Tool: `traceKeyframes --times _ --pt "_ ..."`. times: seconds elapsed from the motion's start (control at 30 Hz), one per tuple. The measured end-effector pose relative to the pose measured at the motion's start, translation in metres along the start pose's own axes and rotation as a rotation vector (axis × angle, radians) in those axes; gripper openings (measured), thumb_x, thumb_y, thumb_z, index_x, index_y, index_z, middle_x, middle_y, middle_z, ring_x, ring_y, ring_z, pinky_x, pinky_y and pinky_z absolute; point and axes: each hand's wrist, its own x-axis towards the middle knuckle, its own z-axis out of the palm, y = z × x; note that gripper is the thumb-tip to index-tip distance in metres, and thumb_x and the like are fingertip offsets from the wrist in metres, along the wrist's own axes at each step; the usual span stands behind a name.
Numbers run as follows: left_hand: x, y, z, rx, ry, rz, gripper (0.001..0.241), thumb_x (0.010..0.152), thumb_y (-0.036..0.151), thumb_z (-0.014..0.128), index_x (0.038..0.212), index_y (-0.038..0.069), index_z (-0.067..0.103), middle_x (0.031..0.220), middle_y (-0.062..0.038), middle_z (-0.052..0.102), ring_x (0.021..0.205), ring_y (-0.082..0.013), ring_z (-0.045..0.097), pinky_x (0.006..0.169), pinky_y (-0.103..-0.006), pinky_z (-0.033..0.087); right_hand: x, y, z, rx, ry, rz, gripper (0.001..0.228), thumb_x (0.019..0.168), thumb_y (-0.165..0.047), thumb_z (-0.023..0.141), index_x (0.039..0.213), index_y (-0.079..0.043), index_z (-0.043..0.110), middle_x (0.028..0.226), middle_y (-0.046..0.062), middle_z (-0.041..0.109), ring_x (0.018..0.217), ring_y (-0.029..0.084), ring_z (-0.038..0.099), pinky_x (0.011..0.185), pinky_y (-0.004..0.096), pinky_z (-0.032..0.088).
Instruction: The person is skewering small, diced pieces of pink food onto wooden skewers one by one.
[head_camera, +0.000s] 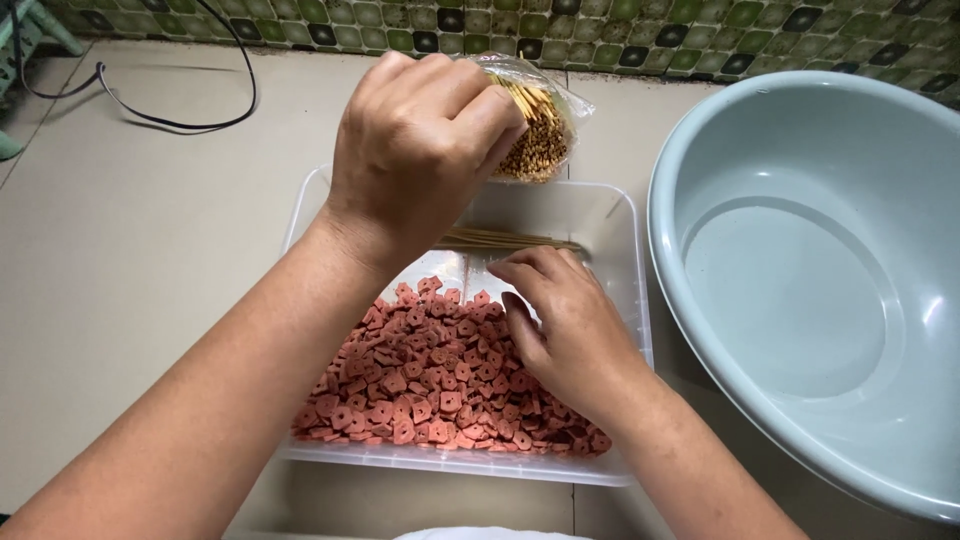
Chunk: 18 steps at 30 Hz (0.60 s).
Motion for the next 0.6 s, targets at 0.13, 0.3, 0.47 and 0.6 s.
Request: traceKeyframes --times 0.13,0.3,0.47,0.6 --pt "0.002 0.006 -0.002 -0.059 -0.026 -0.032 0.03 0.097 -0.009 0.072 0.082 0.01 0.053 0.073 -0.003 0.052 0.066 -0.0247 0.047 0.062 -0.0384 0.038 -0.001 0.001 0.0 0.008 0.002 0.006 0.038 0.091 -0.004 0.059 0.127 -0.002 0.066 0.121 0.014 0.066 0.115 0.031 0.06 0.098 0.047 0.048" --pt "0.003 0.01 -0.005 -0.09 0.002 -0.104 0.025 0.095 -0.013 0.061 0.089 0.011 0.056 0.065 -0.001 0.05 0.055 -0.0231 0.047 0.055 -0.039 0.039 0.0 0.0 0.0 0.033 0.008 0.006 0.037 0.091 -0.004 0.057 0.128 -0.004 0.066 0.121 0.011 0.066 0.114 0.03 0.062 0.096 0.047 0.047" --pt "0.01 0.017 -0.01 0.001 0.02 -0.094 0.021 0.099 -0.006 0.069 0.089 0.009 0.059 0.075 -0.001 0.052 0.062 -0.0212 0.048 0.055 -0.0378 0.038 -0.001 0.002 0.001 0.039 0.001 0.03 0.038 0.092 -0.006 0.056 0.129 -0.006 0.065 0.123 0.01 0.066 0.116 0.029 0.062 0.096 0.047 0.046" --pt "0.014 0.017 -0.016 -0.123 0.025 -0.097 0.024 0.1 -0.01 0.075 0.089 0.002 0.057 0.099 -0.012 0.054 0.078 -0.0295 0.056 0.06 -0.0419 0.043 0.0 -0.002 -0.002 0.022 -0.024 0.057 0.036 0.094 -0.008 0.056 0.129 -0.007 0.066 0.122 0.008 0.067 0.115 0.028 0.063 0.092 0.047 0.046"
